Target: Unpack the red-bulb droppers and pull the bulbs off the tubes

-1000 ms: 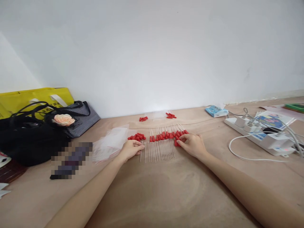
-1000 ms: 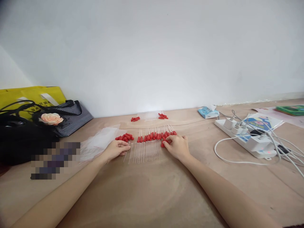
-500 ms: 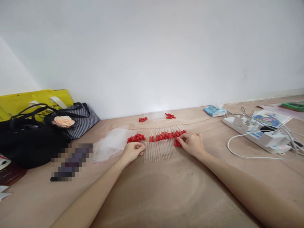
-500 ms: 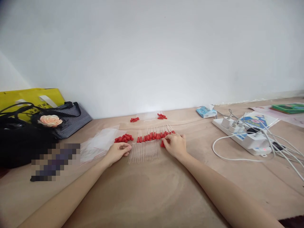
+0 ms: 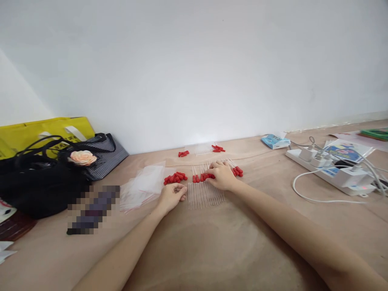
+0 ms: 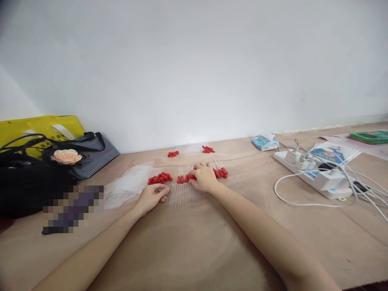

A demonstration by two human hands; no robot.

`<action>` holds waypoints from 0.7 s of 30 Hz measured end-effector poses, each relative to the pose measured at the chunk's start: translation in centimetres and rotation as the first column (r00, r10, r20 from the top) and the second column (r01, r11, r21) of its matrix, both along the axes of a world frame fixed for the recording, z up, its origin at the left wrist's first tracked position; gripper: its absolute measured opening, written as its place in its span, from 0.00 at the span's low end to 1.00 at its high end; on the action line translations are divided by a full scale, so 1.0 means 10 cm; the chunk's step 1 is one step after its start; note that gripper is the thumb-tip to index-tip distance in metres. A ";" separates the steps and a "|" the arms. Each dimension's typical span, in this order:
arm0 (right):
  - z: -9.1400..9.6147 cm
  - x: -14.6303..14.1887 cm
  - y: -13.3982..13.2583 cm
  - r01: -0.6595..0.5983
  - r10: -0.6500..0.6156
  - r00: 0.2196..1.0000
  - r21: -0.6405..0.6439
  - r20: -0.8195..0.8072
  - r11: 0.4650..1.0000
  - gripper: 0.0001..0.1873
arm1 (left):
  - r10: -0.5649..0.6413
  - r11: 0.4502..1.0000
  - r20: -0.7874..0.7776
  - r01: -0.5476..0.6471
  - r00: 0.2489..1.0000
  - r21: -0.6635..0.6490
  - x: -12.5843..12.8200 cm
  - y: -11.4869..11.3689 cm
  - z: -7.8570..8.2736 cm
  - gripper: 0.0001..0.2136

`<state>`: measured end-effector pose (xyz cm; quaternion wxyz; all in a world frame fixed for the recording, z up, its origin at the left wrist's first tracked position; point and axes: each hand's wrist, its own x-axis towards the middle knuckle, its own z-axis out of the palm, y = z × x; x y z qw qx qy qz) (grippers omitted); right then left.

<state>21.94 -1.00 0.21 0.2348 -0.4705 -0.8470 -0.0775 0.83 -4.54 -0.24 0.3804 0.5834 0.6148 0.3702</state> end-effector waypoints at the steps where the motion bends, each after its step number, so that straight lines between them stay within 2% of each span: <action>1: 0.00 -0.01 0.02 0.000 0.000 1.000 -0.008 0.015 1.000 0.10 | -0.001 1.000 0.000 0.001 1.000 0.001 0.00 0.00 0.00 0.08; 5: -0.03 -0.02 0.06 -0.012 0.012 0.998 0.001 0.063 1.000 0.08 | -0.007 1.000 -0.002 0.007 1.000 0.004 0.00 -0.01 0.01 0.07; 8: -0.05 -0.03 0.06 -0.057 0.052 0.997 0.083 0.065 0.995 0.08 | -0.012 1.000 -0.004 0.012 1.000 0.009 0.00 -0.01 0.01 0.07; 11: -0.07 -0.02 0.02 -0.069 0.076 0.997 0.184 -0.032 0.980 0.10 | -0.011 1.000 -0.008 0.011 1.000 0.018 0.00 -0.01 0.00 0.08; 13: -0.07 0.01 -0.05 -0.060 0.092 0.983 0.198 -0.159 0.978 0.11 | -0.013 1.000 -0.012 0.014 1.000 0.026 -0.01 -0.02 -0.01 0.08; 15: -0.07 0.07 -0.14 -0.071 0.114 0.939 0.142 -0.325 0.987 0.11 | -0.020 0.999 -0.014 0.021 1.000 0.032 -0.01 -0.02 -0.02 0.08; 17: -0.06 0.13 -0.25 -0.130 0.132 0.856 0.039 -0.500 0.991 0.11 | -0.022 0.997 -0.045 0.025 0.999 0.070 -0.02 -0.01 -0.05 0.08; 19: -0.07 0.20 -0.36 -0.234 0.141 0.764 -0.066 -0.629 0.970 0.12 | 0.011 0.978 -0.133 0.017 0.991 0.209 -0.02 -0.01 -0.06 0.08; 21: -0.09 0.24 -0.47 -0.319 0.129 0.697 -0.144 -0.705 0.937 0.12 | 0.083 0.894 -0.242 0.035 0.967 0.447 -0.01 -0.03 -0.07 0.09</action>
